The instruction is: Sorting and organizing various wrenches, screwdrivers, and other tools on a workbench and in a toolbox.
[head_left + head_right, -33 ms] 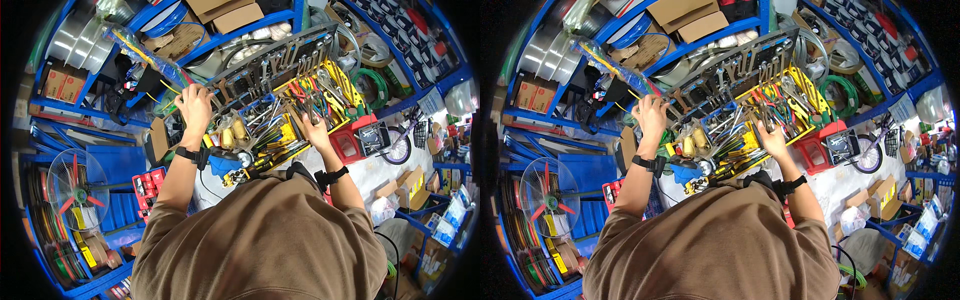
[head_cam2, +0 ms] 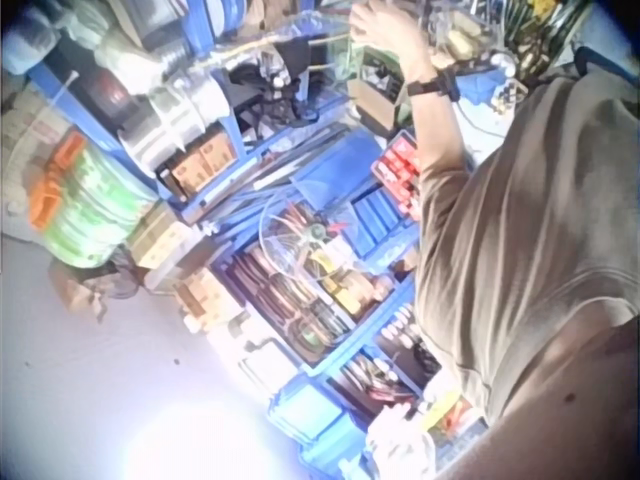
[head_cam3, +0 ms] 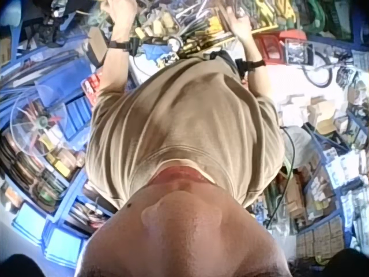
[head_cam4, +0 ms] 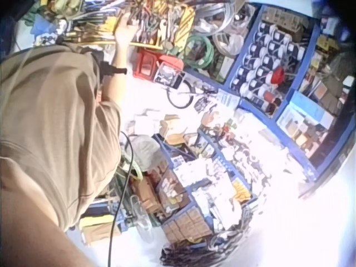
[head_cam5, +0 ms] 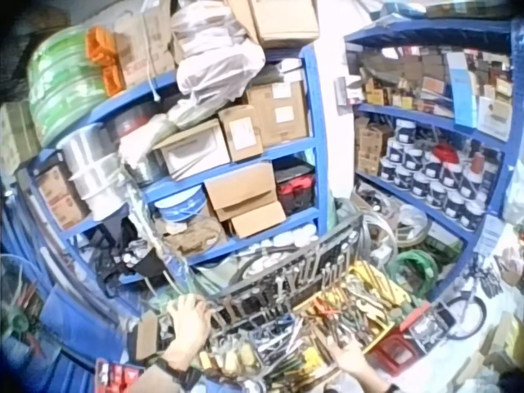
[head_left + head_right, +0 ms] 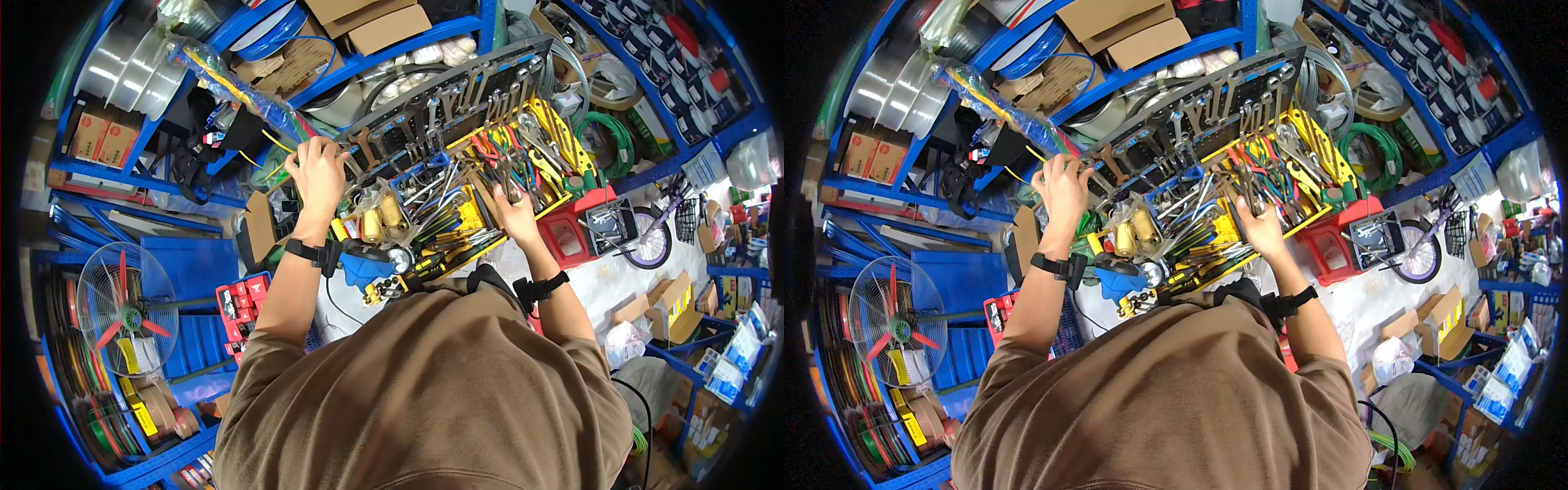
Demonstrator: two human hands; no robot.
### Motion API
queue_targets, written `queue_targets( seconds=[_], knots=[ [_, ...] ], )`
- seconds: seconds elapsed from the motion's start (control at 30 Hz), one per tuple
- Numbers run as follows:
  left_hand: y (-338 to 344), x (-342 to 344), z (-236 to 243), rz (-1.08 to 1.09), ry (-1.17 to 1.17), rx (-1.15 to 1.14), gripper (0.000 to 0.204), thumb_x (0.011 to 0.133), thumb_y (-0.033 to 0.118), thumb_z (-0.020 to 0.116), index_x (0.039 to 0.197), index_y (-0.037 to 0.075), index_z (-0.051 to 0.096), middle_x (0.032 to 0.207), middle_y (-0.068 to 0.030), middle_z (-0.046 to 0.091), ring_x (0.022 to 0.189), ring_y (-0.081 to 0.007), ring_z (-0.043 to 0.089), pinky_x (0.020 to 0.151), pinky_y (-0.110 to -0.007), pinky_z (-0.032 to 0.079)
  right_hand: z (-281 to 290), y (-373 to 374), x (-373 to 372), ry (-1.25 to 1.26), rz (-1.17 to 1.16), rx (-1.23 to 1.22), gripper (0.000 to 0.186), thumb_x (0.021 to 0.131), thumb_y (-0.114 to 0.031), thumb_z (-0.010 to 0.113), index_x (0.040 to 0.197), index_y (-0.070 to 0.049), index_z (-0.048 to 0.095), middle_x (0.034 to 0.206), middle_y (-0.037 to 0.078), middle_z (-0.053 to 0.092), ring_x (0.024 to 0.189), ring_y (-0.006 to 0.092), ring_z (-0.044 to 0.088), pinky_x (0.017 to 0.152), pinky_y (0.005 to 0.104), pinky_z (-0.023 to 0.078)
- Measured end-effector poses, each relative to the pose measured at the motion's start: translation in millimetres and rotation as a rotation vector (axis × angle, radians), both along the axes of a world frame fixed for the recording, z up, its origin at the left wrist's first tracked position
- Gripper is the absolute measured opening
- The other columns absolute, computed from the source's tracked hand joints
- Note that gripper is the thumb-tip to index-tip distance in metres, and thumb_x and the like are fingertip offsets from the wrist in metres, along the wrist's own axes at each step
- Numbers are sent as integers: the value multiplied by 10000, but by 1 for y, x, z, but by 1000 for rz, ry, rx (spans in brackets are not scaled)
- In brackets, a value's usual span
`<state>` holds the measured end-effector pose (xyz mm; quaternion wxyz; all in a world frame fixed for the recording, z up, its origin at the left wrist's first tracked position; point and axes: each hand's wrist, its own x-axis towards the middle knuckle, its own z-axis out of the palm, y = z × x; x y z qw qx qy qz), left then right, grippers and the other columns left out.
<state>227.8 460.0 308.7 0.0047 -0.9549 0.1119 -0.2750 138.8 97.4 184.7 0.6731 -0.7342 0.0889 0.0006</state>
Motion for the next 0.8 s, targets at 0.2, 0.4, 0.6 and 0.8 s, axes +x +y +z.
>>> queue_targets(
  seconds=[0.2, 0.4, 0.6, 0.8],
  knots=[
    [-17, 2, 18, -35, 28, -67, 530, 810, 334, 816, 1245, 116, 606, 1130, -58, 620, 1137, -271, 560, 993, -480, 348, 35, 9, 2, 162, 207, 591, 456, 1066, -453, 513, 757, -118, 486, 568, -68, 359, 500, 62, 351, 482, 269, 291],
    [-57, 23, 29, -51, 197, 178, 380, 814, 289, 790, 1134, 115, 680, 1055, -49, 676, 1046, -269, 655, 863, -443, 490, 68, 26, 3, 222, 279, 877, 502, 1043, -581, 448, 954, -94, 530, 658, -21, 424, 500, 93, 379, 486, 251, 327],
    [-49, 40, 12, -129, 225, 191, 183, 839, 194, 746, 964, 70, 695, 973, -94, 683, 998, -312, 678, 815, -462, 526, 68, 22, 1, 168, 285, 858, 520, 1044, -541, 490, 968, -35, 583, 652, 12, 519, 509, 113, 462, 489, 264, 382],
    [-52, 40, 11, -180, 210, 97, 131, 840, 136, 728, 867, 14, 689, 924, -148, 668, 947, -349, 661, 803, -482, 510, 59, 24, 0, 160, 198, 793, 489, 1061, -511, 476, 991, -41, 592, 662, 25, 546, 534, 127, 489, 516, 277, 410]
  ],
)
